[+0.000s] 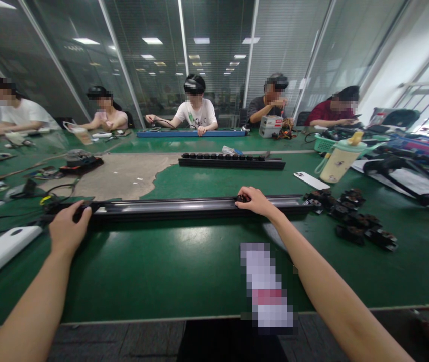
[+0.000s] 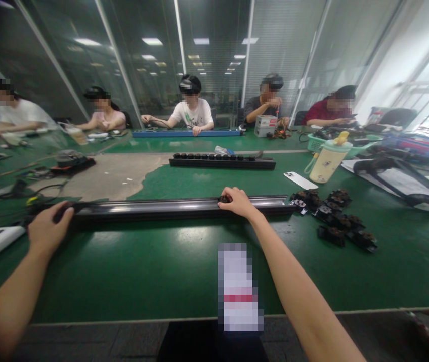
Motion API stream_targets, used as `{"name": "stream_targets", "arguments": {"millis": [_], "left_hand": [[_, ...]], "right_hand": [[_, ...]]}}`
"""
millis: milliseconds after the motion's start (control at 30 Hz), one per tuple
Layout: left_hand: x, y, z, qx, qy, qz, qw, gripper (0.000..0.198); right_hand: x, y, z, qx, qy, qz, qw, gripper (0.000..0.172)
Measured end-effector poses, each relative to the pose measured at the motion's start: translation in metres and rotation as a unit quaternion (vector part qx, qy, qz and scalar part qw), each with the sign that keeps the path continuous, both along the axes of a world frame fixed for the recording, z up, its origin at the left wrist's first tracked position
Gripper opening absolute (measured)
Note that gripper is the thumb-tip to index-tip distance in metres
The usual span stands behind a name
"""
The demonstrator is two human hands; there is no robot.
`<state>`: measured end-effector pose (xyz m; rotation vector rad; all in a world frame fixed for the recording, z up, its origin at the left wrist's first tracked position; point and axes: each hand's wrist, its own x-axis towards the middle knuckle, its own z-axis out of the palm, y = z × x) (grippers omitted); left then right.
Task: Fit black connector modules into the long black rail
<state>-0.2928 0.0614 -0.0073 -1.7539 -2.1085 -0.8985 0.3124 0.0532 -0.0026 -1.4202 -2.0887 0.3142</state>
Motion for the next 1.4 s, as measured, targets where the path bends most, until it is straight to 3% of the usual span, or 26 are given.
{"name": "stream_targets", "arguments": {"millis": [833,1133,1400], "left_hand": [[-0.005,0.003,-0.002,-0.002,-0.001,0.001,1.000,0.065],[-0.003,0.002,-0.003,0.017,0.005,-0.011,1.000,0.063],[0.001,-0.002,0.000,0.015,-0.001,-0.015,1.000,0.064]], "right_hand": [[0.001,0.001,-0.003,0.001,0.001,-0.017,1.000,0.020],[0.007,-0.001,0.009,-0.036,-0.038,0.039,0.998,0.021],[0.005,-0.007,-0.002,0.029,-0.037,0.016,0.999,0.023]]}}
